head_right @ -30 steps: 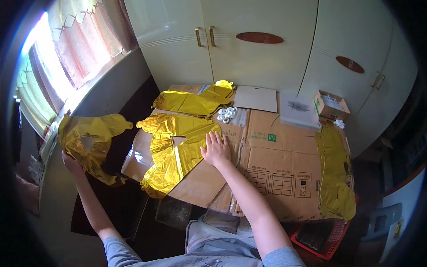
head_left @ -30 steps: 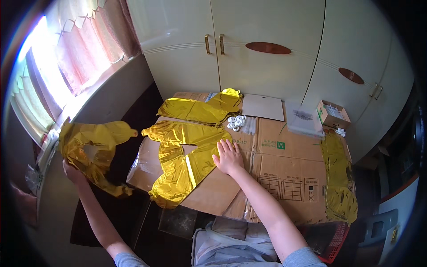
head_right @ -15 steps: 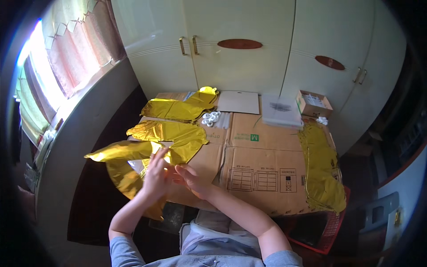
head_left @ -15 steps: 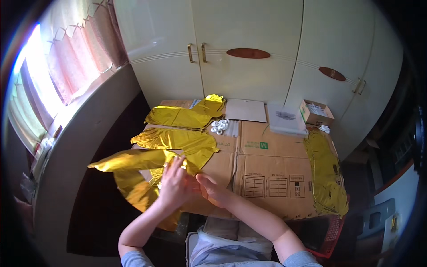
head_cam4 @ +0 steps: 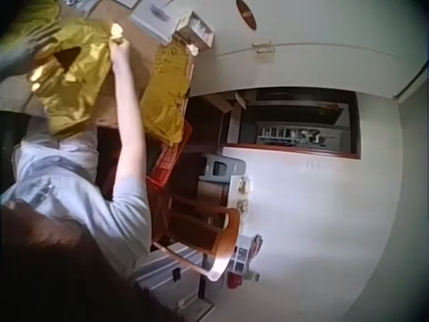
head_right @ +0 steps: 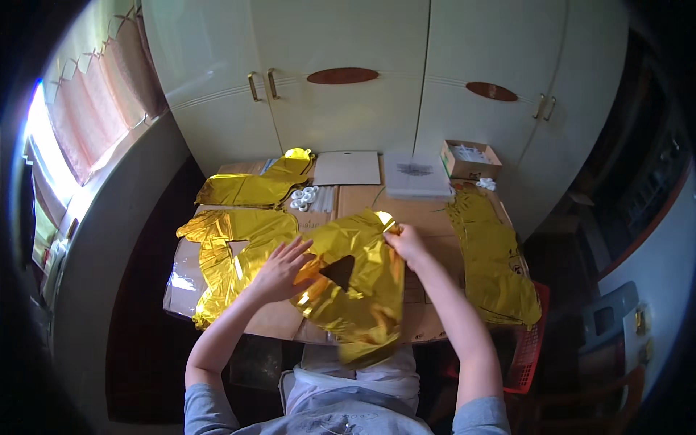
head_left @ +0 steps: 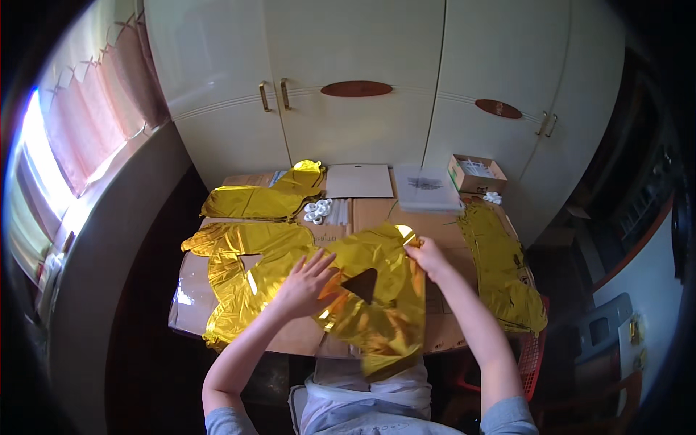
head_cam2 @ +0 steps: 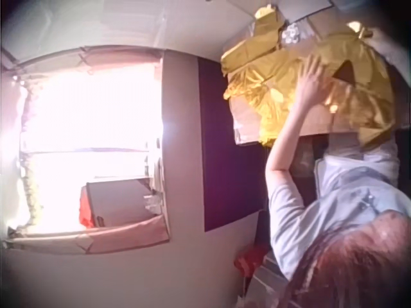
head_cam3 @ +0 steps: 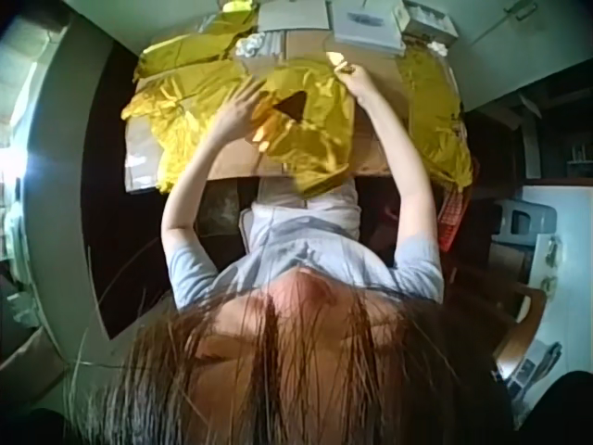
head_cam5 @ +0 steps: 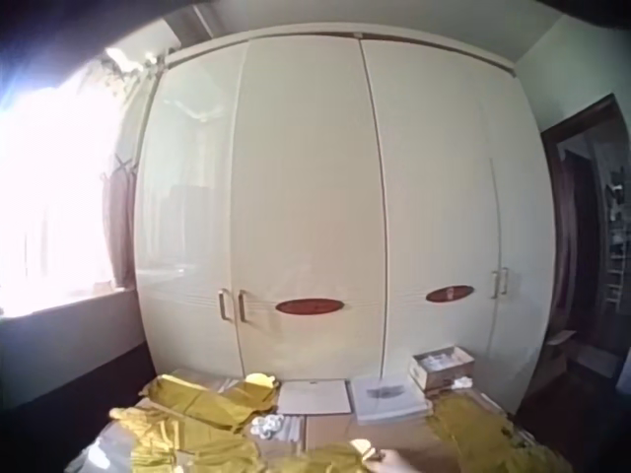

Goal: Folding gold packaging material and preparing items for shipping inside cardboard boxes.

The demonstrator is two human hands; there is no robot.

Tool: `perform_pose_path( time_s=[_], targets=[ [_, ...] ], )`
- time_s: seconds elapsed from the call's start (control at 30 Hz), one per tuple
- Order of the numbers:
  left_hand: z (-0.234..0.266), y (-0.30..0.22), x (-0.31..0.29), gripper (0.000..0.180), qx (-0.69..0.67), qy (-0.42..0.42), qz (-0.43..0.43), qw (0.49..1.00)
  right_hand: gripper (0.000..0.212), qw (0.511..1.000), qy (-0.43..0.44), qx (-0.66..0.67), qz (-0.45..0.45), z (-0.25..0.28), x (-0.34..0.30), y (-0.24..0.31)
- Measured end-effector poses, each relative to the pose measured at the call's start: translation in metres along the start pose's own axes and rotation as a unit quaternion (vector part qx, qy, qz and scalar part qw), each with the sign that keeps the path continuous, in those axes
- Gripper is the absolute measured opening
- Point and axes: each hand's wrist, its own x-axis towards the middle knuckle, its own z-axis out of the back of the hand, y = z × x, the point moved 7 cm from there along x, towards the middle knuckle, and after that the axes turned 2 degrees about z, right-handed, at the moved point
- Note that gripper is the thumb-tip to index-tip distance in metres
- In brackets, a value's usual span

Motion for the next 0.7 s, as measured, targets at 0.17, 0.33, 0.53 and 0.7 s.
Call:
perform_pose_path(
  time_s=[0.17, 0.33, 0.53, 0.7],
  targets=[
    [-0.056, 0.024, 0.002, 0.066, 0.038, 0.146, -0.026, 0.988, 0.032, 0.956, -0.059, -0.272, 0.092, 0.054, 0.057, -0.001],
    [-0.074, 0.016, -0.010, 0.065, 0.022, 0.115, -0.043, 0.992, 0.043, 0.920, -0.129, -0.325, 0.178, 0.037, 0.062, 0.029],
    [-0.070, 0.040, -0.015, 0.064, 0.044, 0.097, 0.001, 0.994, 0.056, 0.878, -0.042, -0.414, 0.235, 0.022, 0.014, 0.035],
    [-0.065, 0.045, -0.013, 0.065, 0.032, 0.108, 0.002, 0.994, 0.064, 0.823, 0.094, -0.514, 0.223, 0.023, -0.057, -0.002]
  ],
)
